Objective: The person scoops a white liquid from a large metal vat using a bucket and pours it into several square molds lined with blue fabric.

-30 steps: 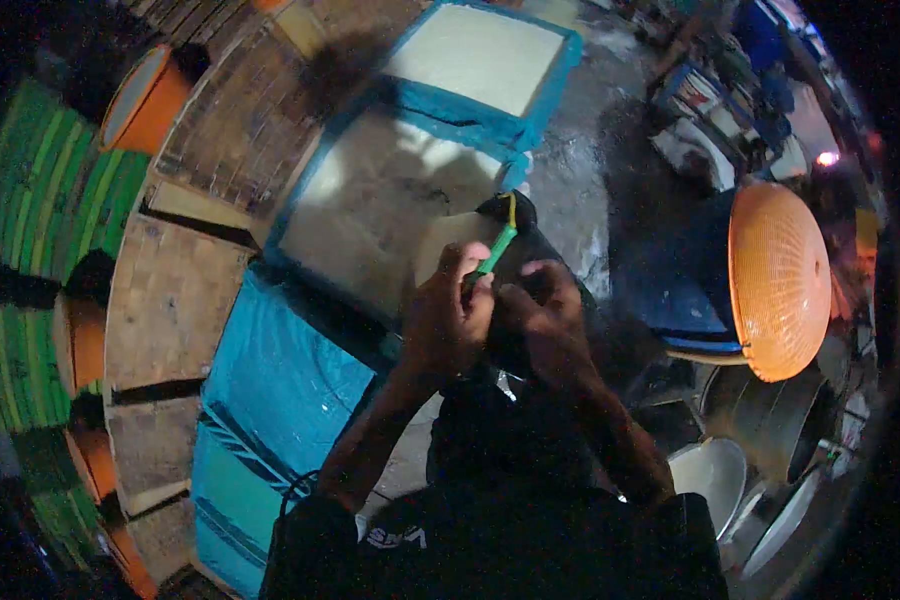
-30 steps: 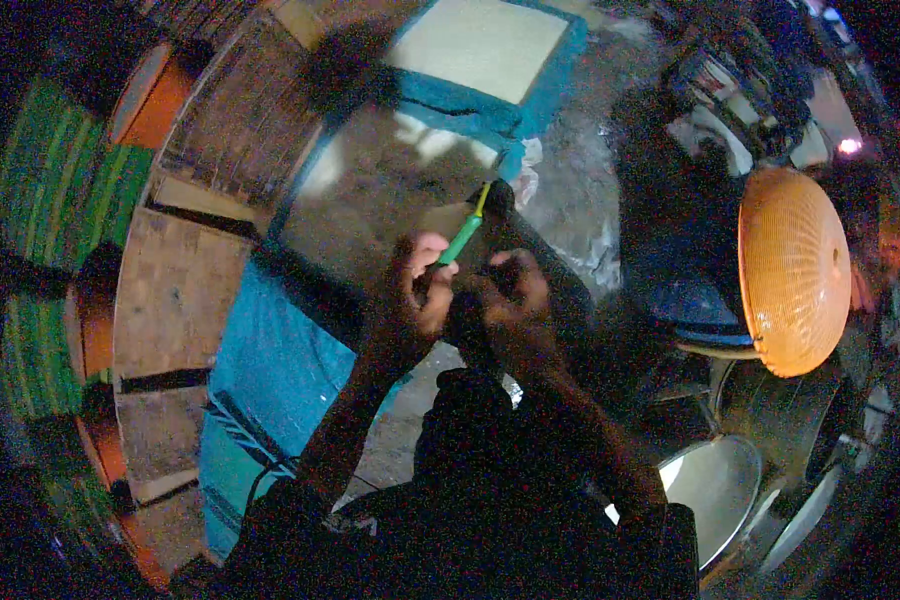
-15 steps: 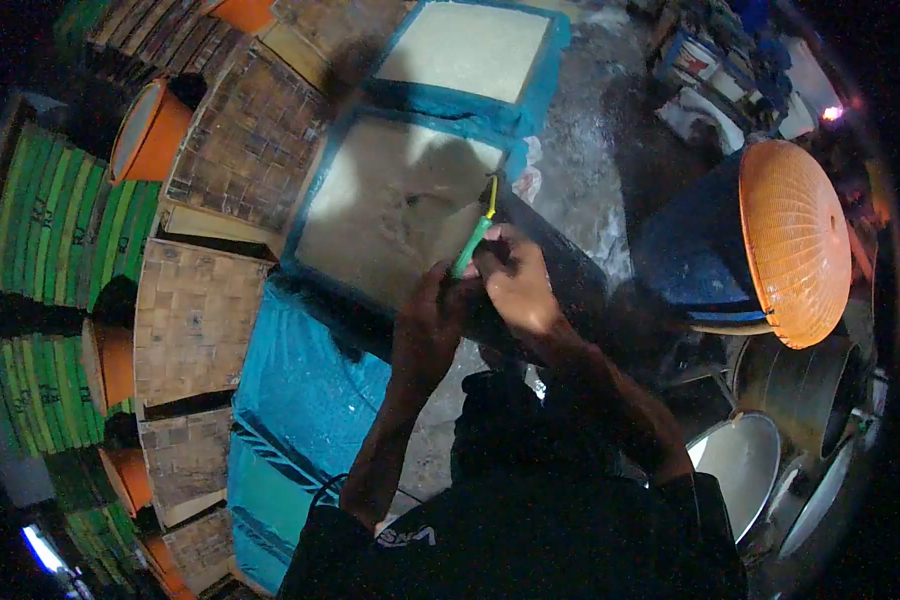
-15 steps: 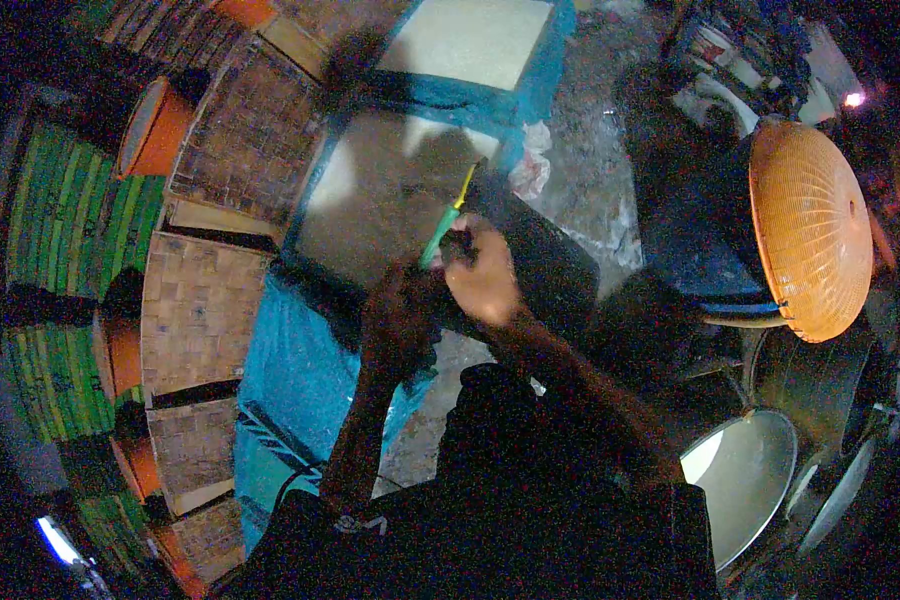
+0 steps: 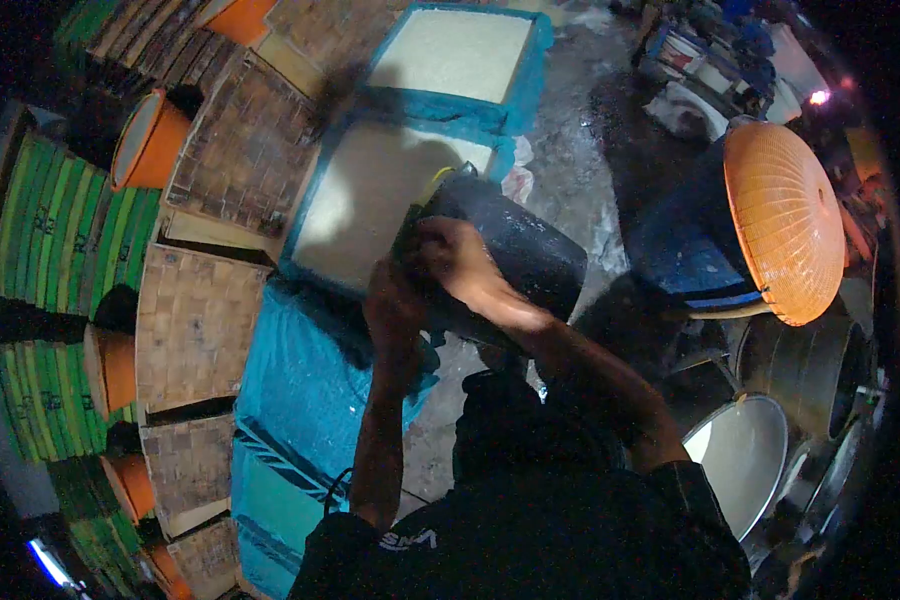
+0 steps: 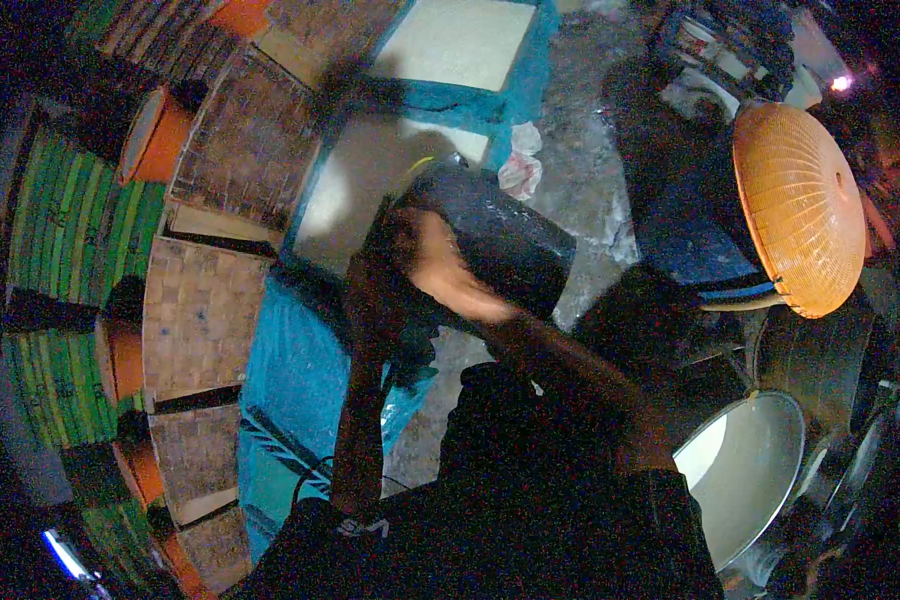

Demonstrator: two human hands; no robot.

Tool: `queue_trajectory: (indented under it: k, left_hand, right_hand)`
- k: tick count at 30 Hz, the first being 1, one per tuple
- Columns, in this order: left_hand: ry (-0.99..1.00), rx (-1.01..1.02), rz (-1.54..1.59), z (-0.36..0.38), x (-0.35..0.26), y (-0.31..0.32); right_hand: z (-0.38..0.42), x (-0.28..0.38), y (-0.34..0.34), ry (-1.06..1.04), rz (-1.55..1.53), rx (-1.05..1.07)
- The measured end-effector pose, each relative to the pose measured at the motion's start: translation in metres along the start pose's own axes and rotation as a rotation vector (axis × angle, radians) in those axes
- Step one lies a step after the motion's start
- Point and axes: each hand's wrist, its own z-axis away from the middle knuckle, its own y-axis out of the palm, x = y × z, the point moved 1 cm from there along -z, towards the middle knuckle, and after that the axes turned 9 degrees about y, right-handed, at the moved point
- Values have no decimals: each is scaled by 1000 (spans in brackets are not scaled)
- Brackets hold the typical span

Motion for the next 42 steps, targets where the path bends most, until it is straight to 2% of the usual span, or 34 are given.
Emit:
queue_trajectory:
  k: [2,3,4,7,8,9,11,12,13,15,16,18,19,21,25,27,28,29,30,31,32,33,34,36,38,40,42]
  left_hand:
    - [73,-49,-117,-3,6,0]
    - [-8,-62,26,-12,2,-7]
    - [-88,-75,169,-17,0,-12]
    - [-46,-258,208,-29,19,7]
    - [-141,-210,138,-22,30,8]
    - [-224,-186,84,-20,43,13]
    - [-288,-300,134,-24,64,19]
    - [-273,-325,153,-26,68,17]
    - [-260,-380,187,-30,72,17]
    - [-244,-436,226,-37,81,12]
    - [-238,-430,246,-37,86,7]
    - [-229,-426,270,-41,95,0]
    - [-178,-495,311,-47,99,-1]
    - [-152,-538,309,-53,111,-1]
    - [-119,-628,272,-63,141,-4]
    - [-95,-685,231,-66,162,-10]
    - [-83,-707,206,-68,161,-16]
    - [-66,-734,184,-69,164,-19]
    - [-49,-775,158,-73,167,-29]
    - [-32,-822,133,-75,168,-36]
    - [-26,-865,118,-76,162,-46]
    - [-9,-919,114,-77,147,-59]
    - [-179,-945,125,-76,87,-91]
    - [-19,-1015,322,-70,31,-119]
    - [123,-974,536,-57,-21,-138]
    - [262,-1005,424,-30,-98,-157]
    - [489,-938,476,-21,-150,-155]
  right_hand:
    - [6,20,-3,-53,188,103]
    - [14,27,-5,-55,190,101]
    - [27,33,-7,-109,205,46]
    - [60,30,-27,-333,370,-79]
    - [86,30,-32,-275,242,-6]
    - [104,32,-42,-335,216,-4]
    - [125,1,-73,-271,176,109]
    - [141,-13,-83,-305,211,-5]
    - [155,-7,-97,-171,279,-32]
    - [175,-41,-121,36,266,-114]
    - [187,-44,-130,33,268,-118]
    - [207,-48,-147,189,338,-200]
    - [214,-52,-154,186,340,-204]
    - [223,-61,-166,61,533,-259]
    - [256,-83,-168,167,629,-357]
    - [269,-73,-170,-23,690,-387]
    - [282,-97,-186,77,721,-416]
    - [290,-57,-183,-118,750,-432]
    - [306,-52,-184,203,322,-391]
    - [318,-45,-184,-10,708,-471]
    - [339,-54,-189,-48,595,-472]
    - [358,-44,-194,0,631,-517]
    - [376,-47,-203,13,541,-542]
    - [415,-40,-210,-53,596,-613]
    - [457,-28,-204,8,468,-656]
    - [487,-18,-199,5,477,-671]
    - [511,-17,-191,-40,111,-680]
